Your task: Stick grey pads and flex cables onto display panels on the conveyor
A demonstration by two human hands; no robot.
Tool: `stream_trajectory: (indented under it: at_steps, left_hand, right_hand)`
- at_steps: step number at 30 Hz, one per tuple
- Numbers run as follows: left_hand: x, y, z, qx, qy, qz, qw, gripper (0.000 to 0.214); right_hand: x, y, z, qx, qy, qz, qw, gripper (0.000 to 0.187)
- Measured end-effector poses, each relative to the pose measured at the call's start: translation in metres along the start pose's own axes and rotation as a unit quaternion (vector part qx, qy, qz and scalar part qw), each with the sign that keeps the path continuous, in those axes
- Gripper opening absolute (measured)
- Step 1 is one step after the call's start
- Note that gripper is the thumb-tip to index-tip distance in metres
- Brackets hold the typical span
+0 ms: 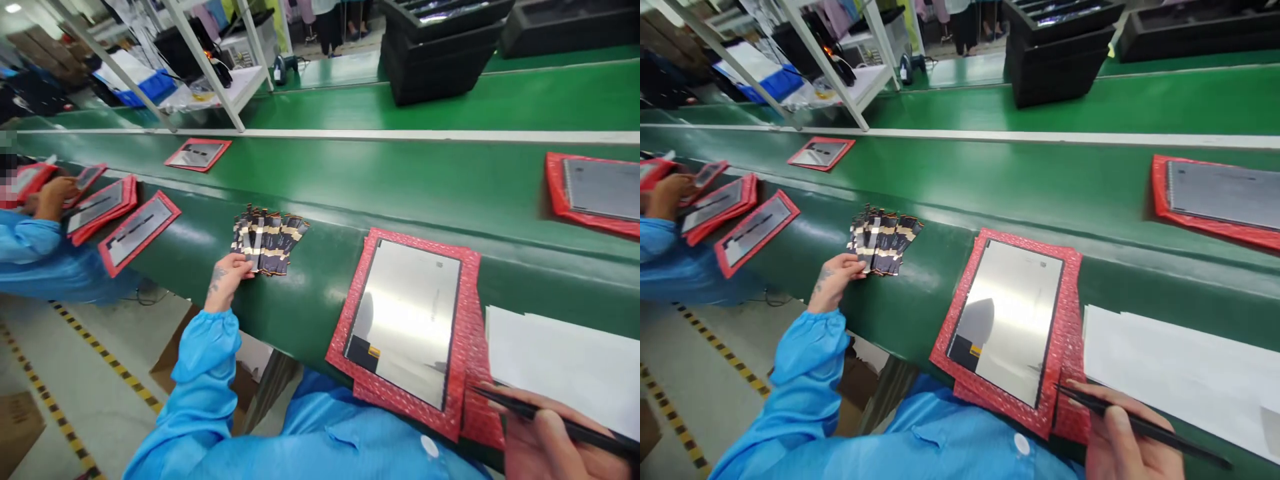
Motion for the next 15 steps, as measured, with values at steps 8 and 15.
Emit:
stream_trajectory:
  at_steps: [8,15]
  left_hand:
    - [-0.021,-0.007,-0.002,-0.029,-0.115,-0.061,0.991,0.006]
    - [-0.035,0.031,-0.039,0.064,-0.061,-0.132,0.987,0.013]
  right_hand:
    - [0.013,-0.004,0.008,0.129,-0.108,-0.052,0.984,0.038]
    - [0.019,-0.013,0.024,0.096,-0.125,-0.016,0.987,0.028]
Point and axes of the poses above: each hand's wrist, its own y-axis away from the middle knuckle, its own x-axis out of the palm, z = x × y, the point moved 10 cm from there along -y, towards the middle knuckle
